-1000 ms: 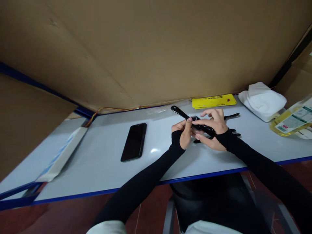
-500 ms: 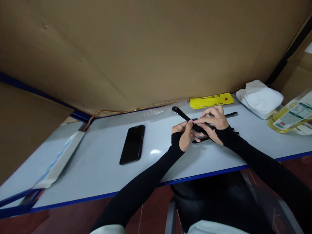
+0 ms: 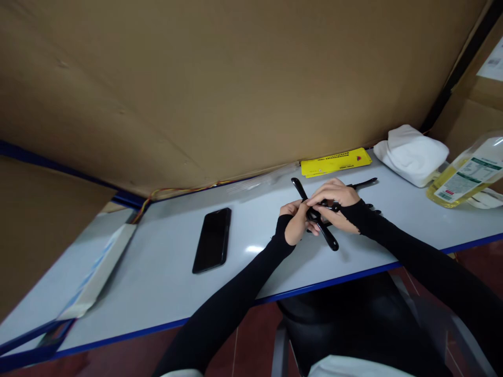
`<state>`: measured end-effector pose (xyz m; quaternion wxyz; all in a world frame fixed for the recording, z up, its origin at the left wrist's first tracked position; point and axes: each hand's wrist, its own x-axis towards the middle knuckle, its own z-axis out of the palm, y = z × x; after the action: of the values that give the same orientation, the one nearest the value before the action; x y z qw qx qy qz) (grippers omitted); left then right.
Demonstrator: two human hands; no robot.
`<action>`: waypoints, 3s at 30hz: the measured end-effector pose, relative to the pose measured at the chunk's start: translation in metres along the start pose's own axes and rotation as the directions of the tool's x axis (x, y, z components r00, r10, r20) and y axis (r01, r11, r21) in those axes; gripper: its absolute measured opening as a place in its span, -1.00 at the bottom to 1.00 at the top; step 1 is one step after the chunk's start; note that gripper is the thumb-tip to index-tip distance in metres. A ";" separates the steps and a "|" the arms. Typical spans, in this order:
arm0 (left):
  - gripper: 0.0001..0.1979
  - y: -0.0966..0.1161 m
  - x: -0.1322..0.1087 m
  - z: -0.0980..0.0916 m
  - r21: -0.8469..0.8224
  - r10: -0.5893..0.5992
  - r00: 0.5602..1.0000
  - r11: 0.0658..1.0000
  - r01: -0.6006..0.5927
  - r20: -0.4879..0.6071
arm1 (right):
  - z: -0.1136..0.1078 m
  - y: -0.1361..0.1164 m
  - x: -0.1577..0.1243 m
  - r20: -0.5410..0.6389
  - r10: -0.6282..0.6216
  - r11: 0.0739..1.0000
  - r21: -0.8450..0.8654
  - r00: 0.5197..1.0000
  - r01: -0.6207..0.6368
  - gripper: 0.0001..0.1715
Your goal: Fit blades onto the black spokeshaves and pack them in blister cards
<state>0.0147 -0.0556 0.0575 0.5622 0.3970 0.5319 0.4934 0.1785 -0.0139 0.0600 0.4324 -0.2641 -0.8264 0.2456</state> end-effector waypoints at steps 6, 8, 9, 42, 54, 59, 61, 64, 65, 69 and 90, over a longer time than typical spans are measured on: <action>-0.65 -0.009 0.012 -0.005 -0.024 -0.087 0.994 0.996 0.086 -0.061 | 0.002 0.005 -0.002 0.034 0.154 0.987 0.029 0.987 -0.155 -0.87; -0.66 -0.011 0.014 -0.007 -0.004 -0.104 0.993 0.995 0.104 -0.055 | 0.002 0.007 -0.001 0.068 0.101 0.995 -0.009 0.992 -0.101 -0.93; -0.66 -0.012 0.015 -0.007 0.003 -0.113 0.993 0.994 0.113 -0.043 | 0.002 0.009 -0.001 0.089 0.055 0.998 -0.020 0.994 -0.054 -0.91; -0.66 0.010 0.004 -0.004 0.174 -0.151 0.987 0.972 0.159 -0.057 | -0.009 -0.008 0.000 0.163 0.316 0.912 0.221 0.935 -0.347 -0.81; -0.66 0.008 0.004 -0.002 0.114 -0.158 0.987 0.981 0.157 -0.002 | -0.003 -0.010 -0.002 0.039 0.379 0.921 0.081 0.925 -0.381 -0.79; -0.67 0.007 0.005 -0.004 0.114 -0.157 0.987 0.982 0.154 0.019 | 0.000 -0.004 -0.002 0.093 0.358 0.920 0.138 0.929 -0.368 -0.70; -0.68 0.006 0.005 -0.004 0.112 -0.157 0.987 0.982 0.153 0.019 | 0.000 -0.001 -0.002 0.130 0.351 0.911 0.180 0.927 -0.370 -0.78; -0.67 0.005 0.006 -0.005 0.107 -0.147 0.989 0.984 0.145 0.015 | 0.001 0.002 -0.003 0.143 0.324 0.906 0.239 0.935 -0.350 -0.82; -0.66 0.005 0.006 -0.005 0.107 -0.150 0.989 0.983 0.147 0.017 | 0.001 0.002 -0.003 0.145 0.322 0.906 0.240 0.936 -0.349 -0.82; -0.69 0.005 0.007 -0.004 0.107 -0.187 0.982 0.977 0.186 -0.002 | 0.004 0.004 -0.005 0.150 0.344 0.922 0.133 0.927 -0.363 -0.79; -0.64 0.004 0.012 -0.008 0.096 -0.230 0.973 0.968 0.231 -0.016 | -0.004 0.005 0.006 0.037 0.359 0.908 0.219 0.933 -0.358 -0.88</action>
<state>0.0056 -0.0437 0.0583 0.5946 0.3583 0.5989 0.3992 0.1801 -0.0054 0.0624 0.4084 -0.3618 -0.7304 0.4110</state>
